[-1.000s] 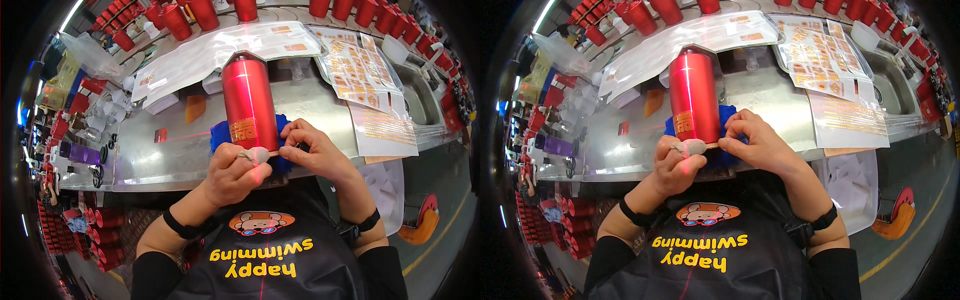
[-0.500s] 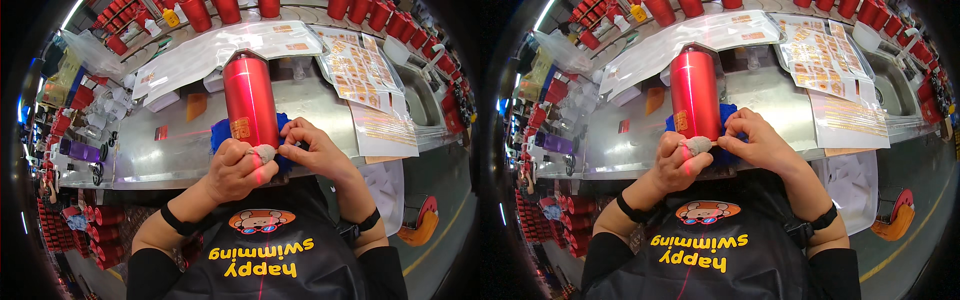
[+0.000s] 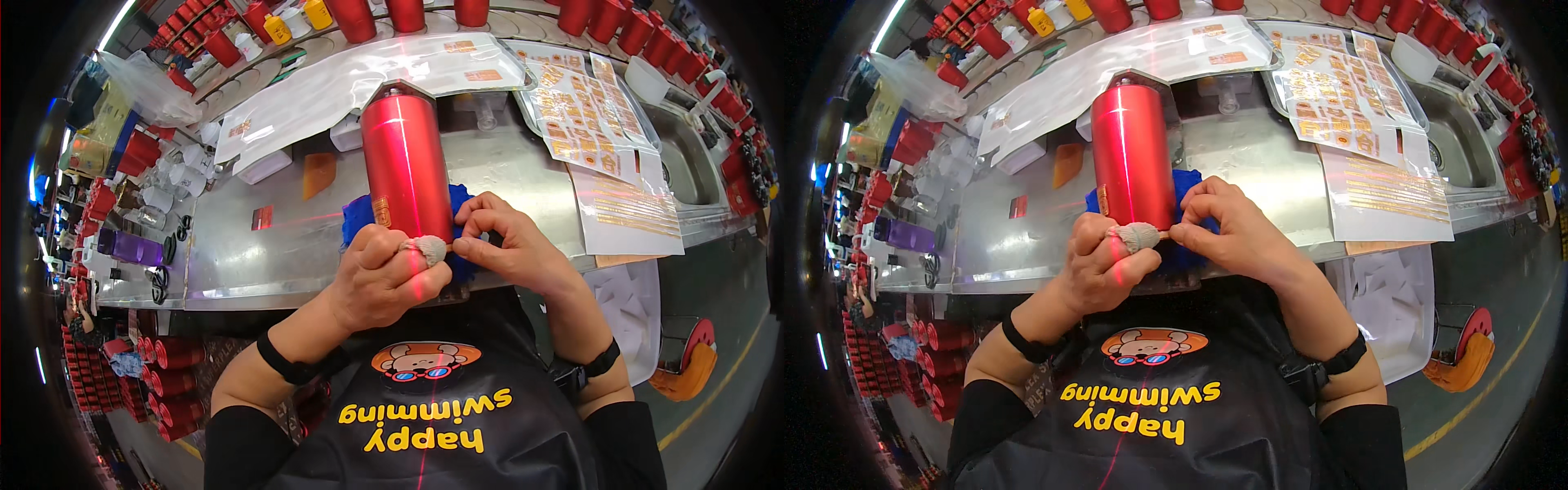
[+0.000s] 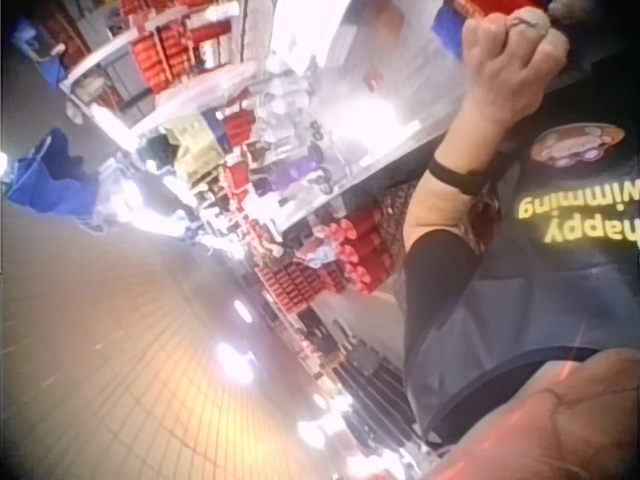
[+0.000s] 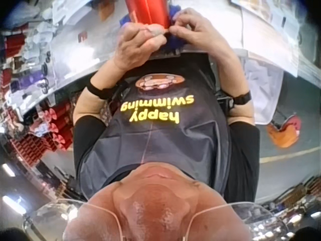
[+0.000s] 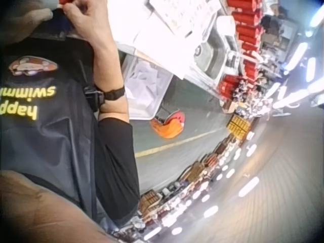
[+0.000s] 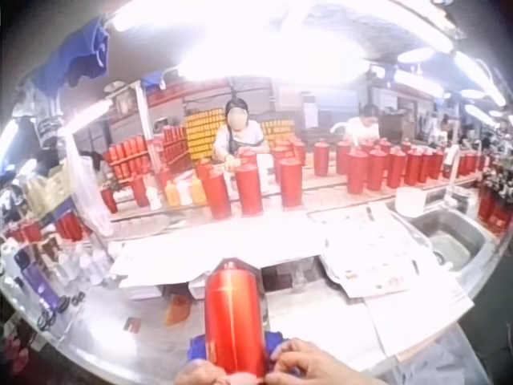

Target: The person peels a label from a sheet, applies it to a red bottle, and smooths it with a scraper. They then pick up a second label, press it onto the bottle, and rub it with the scraper before setting the bottle aside.

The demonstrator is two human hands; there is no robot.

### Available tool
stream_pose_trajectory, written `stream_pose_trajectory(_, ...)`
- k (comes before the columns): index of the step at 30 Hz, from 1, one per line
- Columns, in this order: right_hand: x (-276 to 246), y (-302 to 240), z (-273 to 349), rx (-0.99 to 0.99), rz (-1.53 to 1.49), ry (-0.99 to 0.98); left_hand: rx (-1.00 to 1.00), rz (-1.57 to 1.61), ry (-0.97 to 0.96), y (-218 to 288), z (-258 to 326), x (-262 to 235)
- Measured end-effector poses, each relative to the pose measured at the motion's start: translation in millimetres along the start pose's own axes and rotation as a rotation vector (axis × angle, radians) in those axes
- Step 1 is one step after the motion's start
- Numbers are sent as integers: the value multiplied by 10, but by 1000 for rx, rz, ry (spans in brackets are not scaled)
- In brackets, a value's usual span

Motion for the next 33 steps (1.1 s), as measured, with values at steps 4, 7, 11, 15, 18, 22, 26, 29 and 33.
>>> stream_pose_trajectory(4, -3, -24, 17, 9, -55, -4, -2, 43, 7, -37, 105, 36)
stream_pose_trajectory(7, 13, -45, -5, -70, 24, -3, -85, 78, 148, -79, 175, -15)
stream_pose_trajectory(11, 5, -22, 3, 8, -24, -5, -49, 35, 65, -24, 49, -23)
stream_pose_trajectory(15, 7, -22, 4, 16, -33, 1, -3, -12, -22, 32, -26, 22)
stream_pose_trajectory(18, 9, -14, 1, 18, -26, 2, -39, 35, 76, -31, 95, -8)
stream_pose_trajectory(22, 17, -30, -11, -36, 19, 5, -114, 53, 126, -73, 169, -30)
stream_pose_trajectory(26, 14, -11, -5, -19, 9, -4, -41, -3, 36, 5, 20, -5)
stream_pose_trajectory(29, 12, -11, -1, -16, 12, 6, 3, -20, 1, 33, -40, 28)
stream_pose_trajectory(33, 18, -17, -2, -13, 3, 16, -61, 22, 81, -54, 120, 7)
Point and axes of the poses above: each hand's wrist, its own z-axis away from the middle knuckle, its own x-axis out of the palm, y = z × x, the point moved 7 cm from there along -z, towards the middle knuckle, and after that the axes turned 8 degrees about -x, right-handed, at the moved point
